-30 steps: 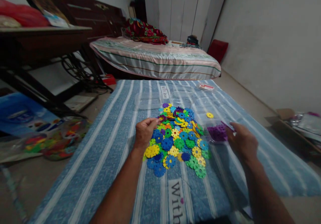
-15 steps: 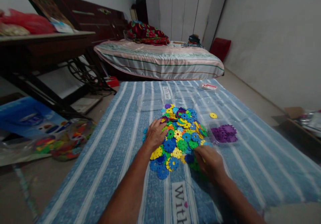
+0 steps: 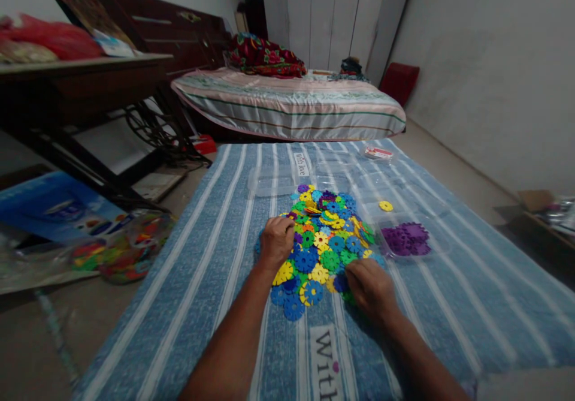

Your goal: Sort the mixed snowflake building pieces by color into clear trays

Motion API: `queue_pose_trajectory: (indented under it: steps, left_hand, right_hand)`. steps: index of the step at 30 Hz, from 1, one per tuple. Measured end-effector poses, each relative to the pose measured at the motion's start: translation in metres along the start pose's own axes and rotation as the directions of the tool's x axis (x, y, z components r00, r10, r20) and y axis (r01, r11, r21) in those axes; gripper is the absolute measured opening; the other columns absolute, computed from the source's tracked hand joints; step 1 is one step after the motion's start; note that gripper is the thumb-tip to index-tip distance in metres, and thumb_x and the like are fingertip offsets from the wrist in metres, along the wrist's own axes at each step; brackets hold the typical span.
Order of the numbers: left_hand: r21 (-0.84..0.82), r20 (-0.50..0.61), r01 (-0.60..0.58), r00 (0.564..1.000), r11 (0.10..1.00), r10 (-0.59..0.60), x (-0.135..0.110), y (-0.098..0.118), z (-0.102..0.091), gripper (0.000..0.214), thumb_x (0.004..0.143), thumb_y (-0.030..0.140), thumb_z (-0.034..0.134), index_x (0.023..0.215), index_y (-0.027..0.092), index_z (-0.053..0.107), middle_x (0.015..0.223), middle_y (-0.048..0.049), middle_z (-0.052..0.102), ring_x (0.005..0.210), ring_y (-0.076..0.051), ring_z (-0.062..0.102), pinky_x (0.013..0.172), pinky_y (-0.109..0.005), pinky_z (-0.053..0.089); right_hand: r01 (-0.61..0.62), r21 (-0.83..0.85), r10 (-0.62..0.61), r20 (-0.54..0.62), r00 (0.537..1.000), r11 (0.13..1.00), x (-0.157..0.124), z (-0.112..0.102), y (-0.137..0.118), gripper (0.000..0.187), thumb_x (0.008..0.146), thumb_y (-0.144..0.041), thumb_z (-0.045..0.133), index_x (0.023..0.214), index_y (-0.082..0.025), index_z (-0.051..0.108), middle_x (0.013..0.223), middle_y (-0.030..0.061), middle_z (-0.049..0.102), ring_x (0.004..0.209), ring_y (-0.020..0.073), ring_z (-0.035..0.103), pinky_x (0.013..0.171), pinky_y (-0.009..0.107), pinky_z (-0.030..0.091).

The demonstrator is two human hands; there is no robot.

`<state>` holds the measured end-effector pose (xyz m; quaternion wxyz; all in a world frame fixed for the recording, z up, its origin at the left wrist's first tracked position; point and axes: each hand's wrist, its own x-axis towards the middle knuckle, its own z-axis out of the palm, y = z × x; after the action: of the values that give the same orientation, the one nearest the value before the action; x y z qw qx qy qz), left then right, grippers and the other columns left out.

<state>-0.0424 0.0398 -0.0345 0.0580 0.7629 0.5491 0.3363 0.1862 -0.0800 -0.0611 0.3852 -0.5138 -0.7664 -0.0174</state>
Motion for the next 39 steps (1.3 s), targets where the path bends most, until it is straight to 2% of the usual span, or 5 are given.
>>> queue_pose_trajectory:
  steps: [8, 13, 22, 29, 39]
  left_hand:
    - [-0.353, 0.065, 0.088, 0.995, 0.931, -0.069, -0.004, 0.049, -0.015, 0.010, 0.081, 0.024, 0.059, 0.083, 0.020, 0.067, 0.083, -0.0025, 0.070, 0.078, -0.017, 0.064, 0.077, -0.028, 0.050]
    - [-0.504, 0.187, 0.003, 0.977, 0.864, 0.106, -0.017, 0.088, -0.019, 0.009, 0.080, 0.022, 0.060, 0.077, 0.020, 0.069, 0.078, -0.0022, 0.071, 0.075, -0.016, 0.064, 0.077, -0.027, 0.050]
    - [-0.589, 0.279, -0.013, 0.935, 0.808, 0.218, -0.024, 0.100, -0.020, 0.012, 0.081, 0.023, 0.059, 0.079, 0.018, 0.069, 0.078, -0.0033, 0.071, 0.074, -0.015, 0.064, 0.073, -0.025, 0.048]
    - [-0.294, 0.297, 0.129, 0.954, 0.947, -0.038, -0.007, 0.055, -0.051, 0.016, 0.082, 0.029, 0.056, 0.075, 0.019, 0.067, 0.068, 0.0003, 0.065, 0.064, -0.014, 0.059, 0.062, -0.025, 0.042]
    - [0.423, 0.257, 0.309, 0.861, 0.852, -0.439, -0.039, 0.013, -0.073, 0.018, 0.078, 0.036, 0.060, 0.077, 0.020, 0.068, 0.084, -0.0079, 0.071, 0.081, -0.023, 0.065, 0.060, -0.026, 0.039]
  right_hand:
    - [-0.105, 0.124, 0.117, -0.100, 0.988, 0.987, 0.007, -0.011, -0.002, 0.016, 0.092, -0.021, 0.050, 0.096, -0.021, 0.065, 0.084, 0.0066, 0.070, 0.078, 0.0187, 0.066, 0.070, 0.031, 0.053]
    - [-0.269, 0.267, 0.305, -0.105, 0.947, 0.926, 0.018, -0.025, -0.002, 0.029, 0.087, -0.033, 0.059, 0.113, -0.021, 0.063, 0.102, 0.0105, 0.071, 0.080, 0.0219, 0.069, 0.067, 0.035, 0.058]
    - [-0.287, 0.274, 0.294, 0.017, 0.956, 0.918, 0.020, -0.048, -0.005, 0.019, 0.087, -0.036, 0.060, 0.089, -0.020, 0.070, 0.080, 0.0034, 0.075, 0.065, 0.0174, 0.069, 0.059, 0.026, 0.056]
    - [-0.279, -0.303, 0.149, -0.390, 0.909, 0.911, 0.033, -0.092, 0.043, 0.029, 0.090, -0.041, 0.054, 0.092, -0.017, 0.070, 0.084, 0.0107, 0.073, 0.073, 0.0236, 0.068, 0.064, 0.033, 0.051]
    - [-0.059, -0.151, 0.029, -0.198, 0.980, 0.987, 0.016, -0.048, 0.016, 0.015, 0.092, -0.024, 0.052, 0.088, -0.021, 0.066, 0.085, 0.0067, 0.072, 0.079, 0.0191, 0.067, 0.075, 0.031, 0.052]
